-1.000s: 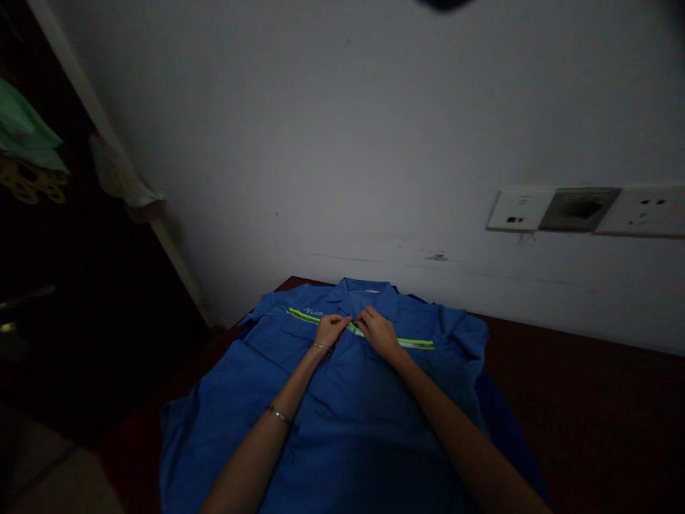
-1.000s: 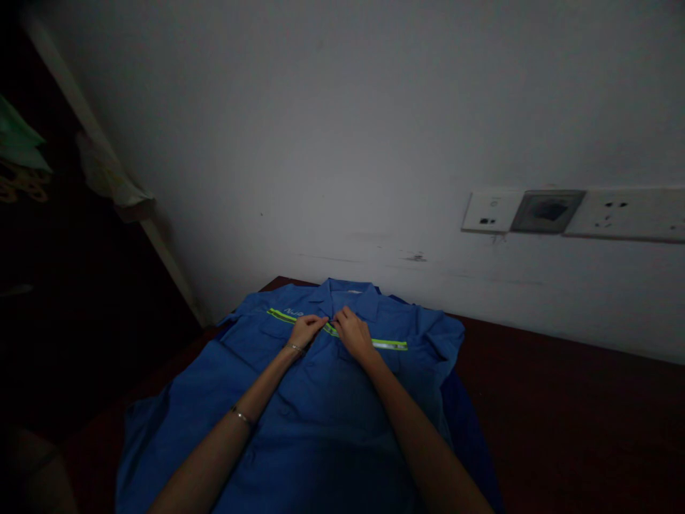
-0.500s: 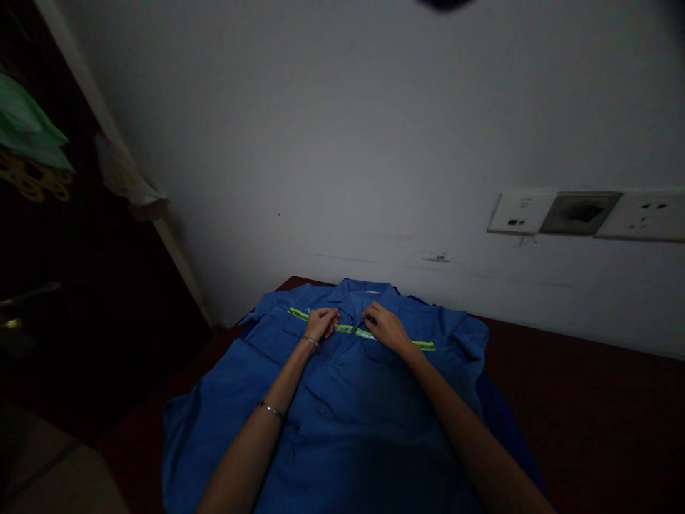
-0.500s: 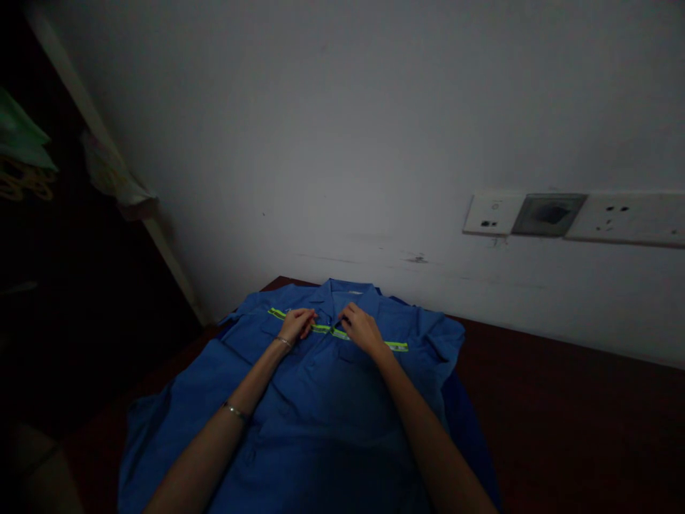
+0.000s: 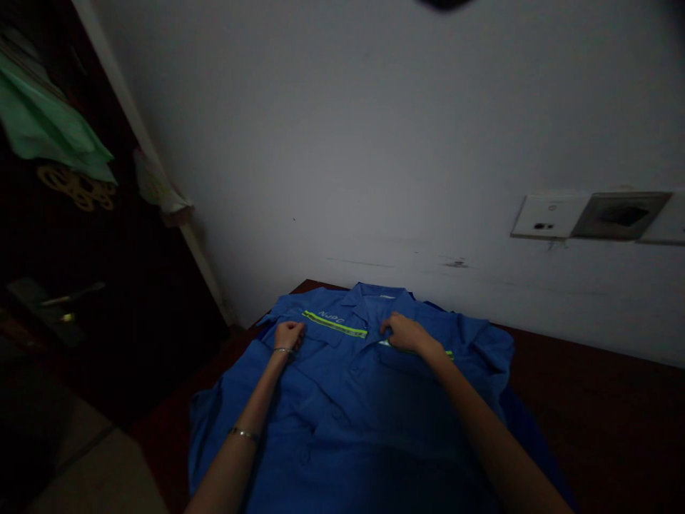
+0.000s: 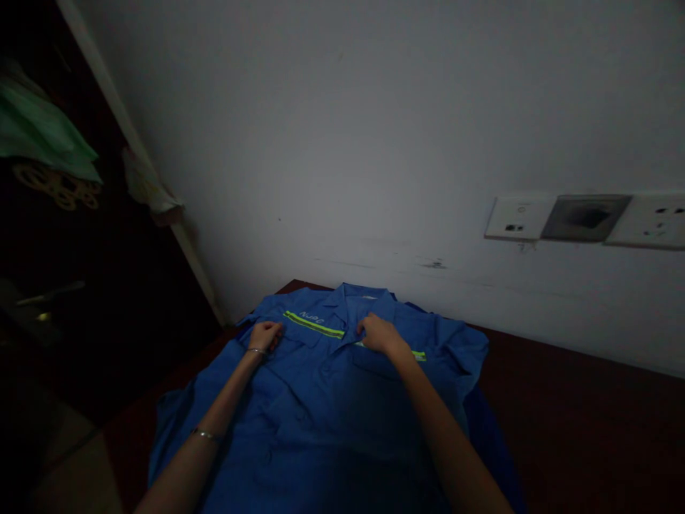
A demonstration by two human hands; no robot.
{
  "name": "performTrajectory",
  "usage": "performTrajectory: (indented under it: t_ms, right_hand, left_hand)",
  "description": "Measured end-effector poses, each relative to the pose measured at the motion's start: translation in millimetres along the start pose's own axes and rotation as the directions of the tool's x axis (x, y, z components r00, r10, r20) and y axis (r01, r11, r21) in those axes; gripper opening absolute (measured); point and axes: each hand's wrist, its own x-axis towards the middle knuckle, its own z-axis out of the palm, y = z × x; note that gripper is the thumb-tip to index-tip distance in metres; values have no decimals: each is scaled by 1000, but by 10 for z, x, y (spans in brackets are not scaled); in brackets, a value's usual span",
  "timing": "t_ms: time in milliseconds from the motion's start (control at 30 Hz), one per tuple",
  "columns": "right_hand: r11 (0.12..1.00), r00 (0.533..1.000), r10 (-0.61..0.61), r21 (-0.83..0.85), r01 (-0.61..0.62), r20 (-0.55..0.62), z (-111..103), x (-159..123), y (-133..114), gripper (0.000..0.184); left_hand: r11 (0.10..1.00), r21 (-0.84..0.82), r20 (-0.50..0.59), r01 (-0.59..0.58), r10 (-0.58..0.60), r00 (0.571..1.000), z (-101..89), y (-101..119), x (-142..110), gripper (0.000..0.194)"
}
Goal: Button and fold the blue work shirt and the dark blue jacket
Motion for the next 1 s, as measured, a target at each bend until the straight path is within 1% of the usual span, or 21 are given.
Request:
performTrajectory:
  t_ms: [100, 200, 267, 300, 367, 433, 500, 600, 833, 1000]
  right_hand:
    - [999, 999, -15, -39, 13, -38, -115, 46, -341, 33]
    - [996, 995, -94, -7, 94, -45, -117, 215, -714, 33]
    - [989, 991, -132, 71, 132, -9, -15, 388, -917, 31]
    - [984, 991, -129, 130, 126, 19, 63, 484, -996, 30]
    - [964, 993, -94, 254, 74, 69, 251, 668, -1105, 26]
    - [941, 994, -62, 338, 28, 89, 439, 817, -1161, 23]
    - [928, 996, -42, 373, 8, 81, 595, 910, -1183, 23]
    - [916, 998, -14, 400, -10, 58, 746, 954, -1187, 26]
    - [888, 1000, 25, 459, -30, 17, 920, 942, -1191, 28]
    - [878, 1000, -11, 479, 1, 19, 999, 975, -1181, 30]
  left_hand:
    - [996, 46, 31, 71, -73, 997, -31, -7, -49, 21]
    - [992, 7, 47, 123, -123, 991, 21, 16, -98, 13]
    - [988, -48, 24, 147, -146, 989, 67, 22, -121, 24]
    - [986, -72, 8, 150, -150, 989, 87, 19, -129, 30]
    - [985, -101, -17, 139, -141, 990, 115, 3, -143, 36]
    - [986, -117, -31, 116, -120, 992, 131, -16, -154, 38]
    - [986, -140, -48, 91, -98, 994, 139, -29, -167, 38]
    - [982, -177, -79, 68, -83, 993, 149, -32, -183, 38]
    - [981, -182, -61, 61, -73, 995, 182, -44, -199, 37]
    - [989, -139, -42, 57, -63, 997, 223, -13, -242, 34]
